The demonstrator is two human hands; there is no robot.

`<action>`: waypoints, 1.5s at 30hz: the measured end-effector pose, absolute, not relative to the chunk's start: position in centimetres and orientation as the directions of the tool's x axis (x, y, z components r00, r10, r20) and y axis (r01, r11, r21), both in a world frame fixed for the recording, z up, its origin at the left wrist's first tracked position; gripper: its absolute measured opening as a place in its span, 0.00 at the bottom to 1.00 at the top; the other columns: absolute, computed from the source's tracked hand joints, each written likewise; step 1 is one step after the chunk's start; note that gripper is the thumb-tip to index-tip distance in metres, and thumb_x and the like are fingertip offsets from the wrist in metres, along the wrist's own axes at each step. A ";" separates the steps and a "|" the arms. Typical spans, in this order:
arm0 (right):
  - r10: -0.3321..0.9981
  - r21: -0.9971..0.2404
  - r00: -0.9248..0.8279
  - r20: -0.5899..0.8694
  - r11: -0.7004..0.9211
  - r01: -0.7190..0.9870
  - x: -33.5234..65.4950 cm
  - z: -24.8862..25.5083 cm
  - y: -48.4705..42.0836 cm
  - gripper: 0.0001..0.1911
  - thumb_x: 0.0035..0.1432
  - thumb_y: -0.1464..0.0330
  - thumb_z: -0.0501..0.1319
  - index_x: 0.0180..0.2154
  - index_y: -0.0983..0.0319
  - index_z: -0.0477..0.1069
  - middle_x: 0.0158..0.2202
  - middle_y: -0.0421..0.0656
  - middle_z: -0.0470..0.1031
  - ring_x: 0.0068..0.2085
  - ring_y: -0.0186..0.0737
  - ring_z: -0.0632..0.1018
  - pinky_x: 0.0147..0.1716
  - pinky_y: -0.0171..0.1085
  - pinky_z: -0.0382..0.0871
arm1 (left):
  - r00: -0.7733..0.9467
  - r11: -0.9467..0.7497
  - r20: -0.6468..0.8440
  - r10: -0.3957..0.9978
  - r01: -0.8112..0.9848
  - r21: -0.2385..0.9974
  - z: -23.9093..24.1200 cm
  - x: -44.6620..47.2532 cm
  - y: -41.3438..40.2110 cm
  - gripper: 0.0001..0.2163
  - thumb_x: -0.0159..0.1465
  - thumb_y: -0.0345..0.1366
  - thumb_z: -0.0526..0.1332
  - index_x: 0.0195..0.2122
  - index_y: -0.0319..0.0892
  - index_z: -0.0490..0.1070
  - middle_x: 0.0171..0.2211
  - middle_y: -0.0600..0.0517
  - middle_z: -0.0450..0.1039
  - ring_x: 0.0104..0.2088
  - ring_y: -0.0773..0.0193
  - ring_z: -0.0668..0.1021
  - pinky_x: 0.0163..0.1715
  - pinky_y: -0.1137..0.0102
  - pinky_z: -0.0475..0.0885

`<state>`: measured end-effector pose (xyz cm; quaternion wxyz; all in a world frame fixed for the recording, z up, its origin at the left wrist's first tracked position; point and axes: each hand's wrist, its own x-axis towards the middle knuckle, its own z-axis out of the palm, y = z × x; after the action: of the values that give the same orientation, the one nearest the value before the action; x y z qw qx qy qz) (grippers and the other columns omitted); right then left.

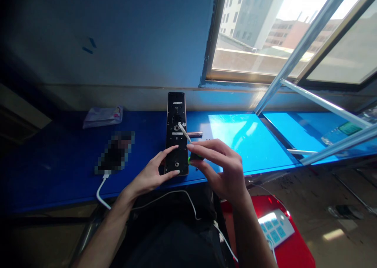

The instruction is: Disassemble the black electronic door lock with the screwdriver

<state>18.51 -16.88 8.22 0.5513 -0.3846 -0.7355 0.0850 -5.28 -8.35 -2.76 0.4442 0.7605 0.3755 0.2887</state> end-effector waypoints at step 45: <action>0.722 -0.612 -0.157 0.674 0.664 0.430 18.6 8.4 -16.7 0.29 0.69 0.76 0.62 0.65 0.45 0.71 0.59 0.44 0.79 0.57 0.47 0.82 0.50 0.49 0.81 | 0.546 -0.324 0.110 0.831 0.313 0.893 -2.9 -5.3 -8.3 0.37 0.65 0.47 0.71 0.73 0.58 0.60 0.67 0.47 0.68 0.65 0.46 0.74 0.65 0.51 0.72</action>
<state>18.60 -16.66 8.42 0.5226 -0.3853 -0.7476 0.1399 -5.31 -8.33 -2.92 0.4430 0.7594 0.3766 0.2919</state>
